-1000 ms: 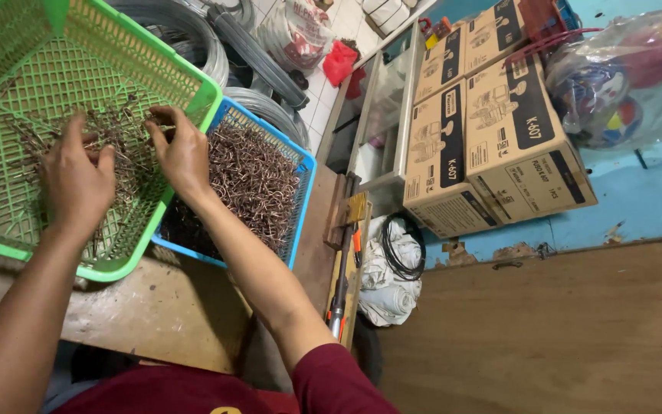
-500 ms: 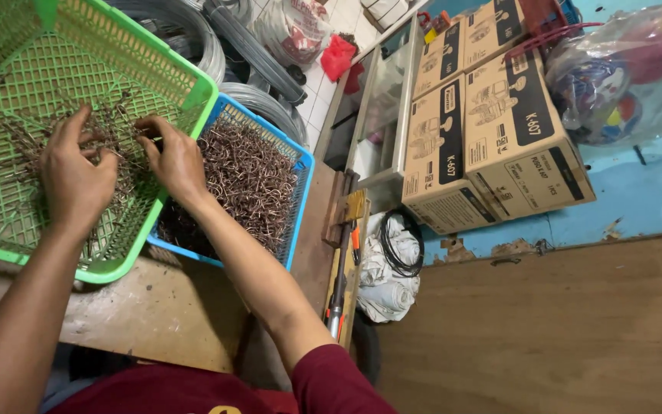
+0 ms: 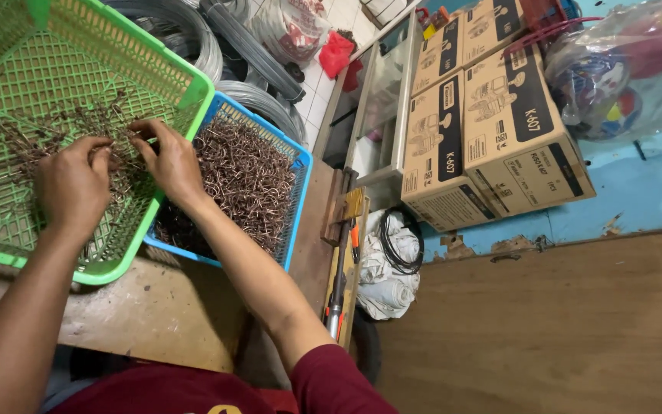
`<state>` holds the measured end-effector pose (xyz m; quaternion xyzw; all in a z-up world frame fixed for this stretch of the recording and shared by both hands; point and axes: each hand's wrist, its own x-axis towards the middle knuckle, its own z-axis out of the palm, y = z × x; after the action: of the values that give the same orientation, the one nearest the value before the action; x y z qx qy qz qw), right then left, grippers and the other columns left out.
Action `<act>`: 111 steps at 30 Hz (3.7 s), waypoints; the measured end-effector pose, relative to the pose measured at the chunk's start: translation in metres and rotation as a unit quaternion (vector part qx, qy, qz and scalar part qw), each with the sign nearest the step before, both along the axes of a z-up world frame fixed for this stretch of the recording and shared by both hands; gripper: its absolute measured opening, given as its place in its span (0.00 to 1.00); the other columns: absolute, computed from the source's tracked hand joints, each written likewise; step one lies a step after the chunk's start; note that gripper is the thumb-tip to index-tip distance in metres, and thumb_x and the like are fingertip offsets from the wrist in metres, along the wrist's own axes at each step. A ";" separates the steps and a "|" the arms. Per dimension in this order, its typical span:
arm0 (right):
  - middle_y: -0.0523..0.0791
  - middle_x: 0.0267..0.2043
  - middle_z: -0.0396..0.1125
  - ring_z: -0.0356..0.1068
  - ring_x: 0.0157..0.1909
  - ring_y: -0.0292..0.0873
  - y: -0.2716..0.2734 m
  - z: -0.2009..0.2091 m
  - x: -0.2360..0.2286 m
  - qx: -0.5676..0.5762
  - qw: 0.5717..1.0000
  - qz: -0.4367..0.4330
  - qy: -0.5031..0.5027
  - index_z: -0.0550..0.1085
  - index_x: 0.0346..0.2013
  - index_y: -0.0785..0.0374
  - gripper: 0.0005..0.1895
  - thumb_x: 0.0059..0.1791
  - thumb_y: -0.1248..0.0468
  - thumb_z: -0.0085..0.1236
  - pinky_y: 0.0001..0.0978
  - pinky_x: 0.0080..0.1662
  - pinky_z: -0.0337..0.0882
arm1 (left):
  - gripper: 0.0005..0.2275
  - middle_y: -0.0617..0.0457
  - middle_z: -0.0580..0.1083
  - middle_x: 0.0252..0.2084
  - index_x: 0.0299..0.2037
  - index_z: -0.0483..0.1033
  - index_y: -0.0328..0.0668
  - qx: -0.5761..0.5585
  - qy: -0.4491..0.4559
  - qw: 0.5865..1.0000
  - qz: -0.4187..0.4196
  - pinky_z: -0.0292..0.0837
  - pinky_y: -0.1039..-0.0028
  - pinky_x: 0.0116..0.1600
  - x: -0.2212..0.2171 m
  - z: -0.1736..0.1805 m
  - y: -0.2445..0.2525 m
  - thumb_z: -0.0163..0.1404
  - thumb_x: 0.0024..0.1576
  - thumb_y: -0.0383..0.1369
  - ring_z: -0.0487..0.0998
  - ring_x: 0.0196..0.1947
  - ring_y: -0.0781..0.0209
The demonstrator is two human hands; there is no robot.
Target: Bending small metal clips one by one using a manual lever-operated jig on a workbench.
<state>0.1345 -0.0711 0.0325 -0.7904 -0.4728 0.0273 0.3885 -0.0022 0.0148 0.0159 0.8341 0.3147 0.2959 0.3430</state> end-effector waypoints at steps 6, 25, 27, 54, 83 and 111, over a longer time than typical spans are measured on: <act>0.48 0.55 0.75 0.77 0.53 0.45 -0.001 0.013 -0.004 0.045 0.996 -0.008 0.079 0.74 0.55 0.58 0.16 0.53 0.62 0.59 0.39 0.59 0.79 | 0.11 0.48 0.83 0.36 0.61 0.83 0.43 0.103 0.096 0.990 0.014 0.75 0.59 0.33 -0.002 -0.003 0.002 0.55 0.72 0.35 0.83 0.29 0.50; 0.50 0.41 0.72 0.76 0.43 0.43 -0.056 0.035 0.028 0.291 0.877 -0.091 0.370 0.72 0.49 0.64 0.11 0.52 0.67 0.61 0.30 0.45 0.79 | 0.10 0.36 0.76 0.47 0.55 0.83 0.40 0.021 -0.069 0.990 -0.119 0.69 0.48 0.45 0.048 0.028 -0.049 0.58 0.65 0.30 0.74 0.46 0.34; 0.50 0.44 0.72 0.76 0.44 0.44 -0.068 0.034 0.036 0.340 0.844 -0.116 0.398 0.71 0.48 0.63 0.12 0.52 0.68 0.61 0.33 0.44 0.80 | 0.12 0.39 0.77 0.45 0.52 0.84 0.39 0.065 -0.095 0.986 -0.124 0.67 0.51 0.47 0.058 0.025 -0.057 0.62 0.63 0.35 0.75 0.44 0.36; 0.48 0.45 0.71 0.71 0.49 0.37 -0.371 0.034 0.049 0.315 0.818 -0.397 0.271 0.73 0.52 0.63 0.21 0.48 0.58 0.64 0.27 0.50 0.74 | 0.04 0.50 0.74 0.39 0.45 0.82 0.46 0.239 -0.132 0.918 -0.287 0.67 0.60 0.50 0.127 0.062 -0.269 0.64 0.64 0.32 0.74 0.45 0.46; 0.35 0.21 0.49 0.52 0.19 0.28 -0.461 0.107 -0.001 0.126 0.771 -0.242 0.576 0.65 0.42 0.60 0.16 0.47 0.59 0.61 0.20 0.18 0.55 | 0.06 0.49 0.76 0.39 0.45 0.85 0.45 0.272 -0.060 0.912 -0.300 0.72 0.62 0.40 0.197 -0.024 -0.336 0.54 0.67 0.33 0.75 0.42 0.48; 0.38 0.14 0.55 0.55 0.13 0.32 -0.458 0.105 -0.006 0.099 0.762 -0.266 0.582 0.66 0.48 0.62 0.18 0.48 0.60 0.60 0.24 0.18 0.58 | 0.07 0.49 0.80 0.42 0.49 0.87 0.49 0.230 -0.068 0.922 -0.303 0.70 0.63 0.46 0.263 -0.074 -0.348 0.56 0.66 0.35 0.74 0.44 0.47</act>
<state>0.1289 -0.5292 0.1374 -0.6739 0.0731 0.3300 0.6569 0.2606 -0.3334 -0.0576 0.9236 -0.0542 0.2978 0.2352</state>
